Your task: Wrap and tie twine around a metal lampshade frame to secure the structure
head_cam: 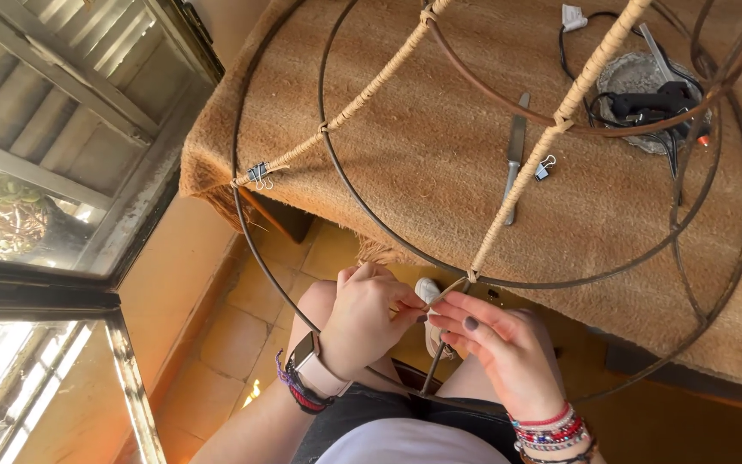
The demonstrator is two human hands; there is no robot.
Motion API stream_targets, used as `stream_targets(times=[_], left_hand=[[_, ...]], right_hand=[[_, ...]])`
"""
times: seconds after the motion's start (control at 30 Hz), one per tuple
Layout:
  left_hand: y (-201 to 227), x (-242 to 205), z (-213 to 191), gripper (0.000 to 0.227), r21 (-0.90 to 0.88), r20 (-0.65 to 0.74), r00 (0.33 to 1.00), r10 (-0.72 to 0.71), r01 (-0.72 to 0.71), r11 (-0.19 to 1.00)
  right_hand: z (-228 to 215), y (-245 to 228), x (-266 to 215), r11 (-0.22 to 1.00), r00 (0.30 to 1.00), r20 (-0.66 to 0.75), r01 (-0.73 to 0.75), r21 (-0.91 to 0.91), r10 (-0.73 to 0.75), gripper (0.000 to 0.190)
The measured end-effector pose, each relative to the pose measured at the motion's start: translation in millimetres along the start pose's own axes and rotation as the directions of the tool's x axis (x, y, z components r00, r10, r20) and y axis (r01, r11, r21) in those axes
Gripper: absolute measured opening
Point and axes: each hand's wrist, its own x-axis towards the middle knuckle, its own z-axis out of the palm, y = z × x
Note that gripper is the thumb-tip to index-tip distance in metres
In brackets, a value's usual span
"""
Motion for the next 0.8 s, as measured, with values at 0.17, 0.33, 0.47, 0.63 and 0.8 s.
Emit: stream_targets(times=[0.17,0.33,0.47,0.63,0.8], left_hand=[[-7,6,13,0.015,-0.081,0.140,0.976,-0.169,0.182,0.980],[8,3,-5,0.010,0.043,-0.130,0.986,-0.105,0.112,0.993],[51,-19,-22,0.011,0.160,-0.282,0.936,0.212,-0.172,0.972],[58,-44,7,0.021,-0.031,-0.069,0.928,0.365,-0.368,0.929],[50,-21,-6,0.021,-0.515,-0.088,0.969,0.233,-0.244,0.821]], right_hand=[[12,-7,-2,0.994,0.997,-0.049,0.056,-0.095,-0.060,0.052],[26,-22,-7,0.990,0.997,-0.071,0.012,-0.144,-0.023,0.053],[12,-4,-5,0.980,0.994,0.044,0.089,0.180,-0.099,0.050],[-18,17,7,0.962,0.998,-0.056,0.023,0.271,-0.008,0.044],[-36,8,6,0.982,0.998,0.040,-0.060,0.177,0.054,0.047]])
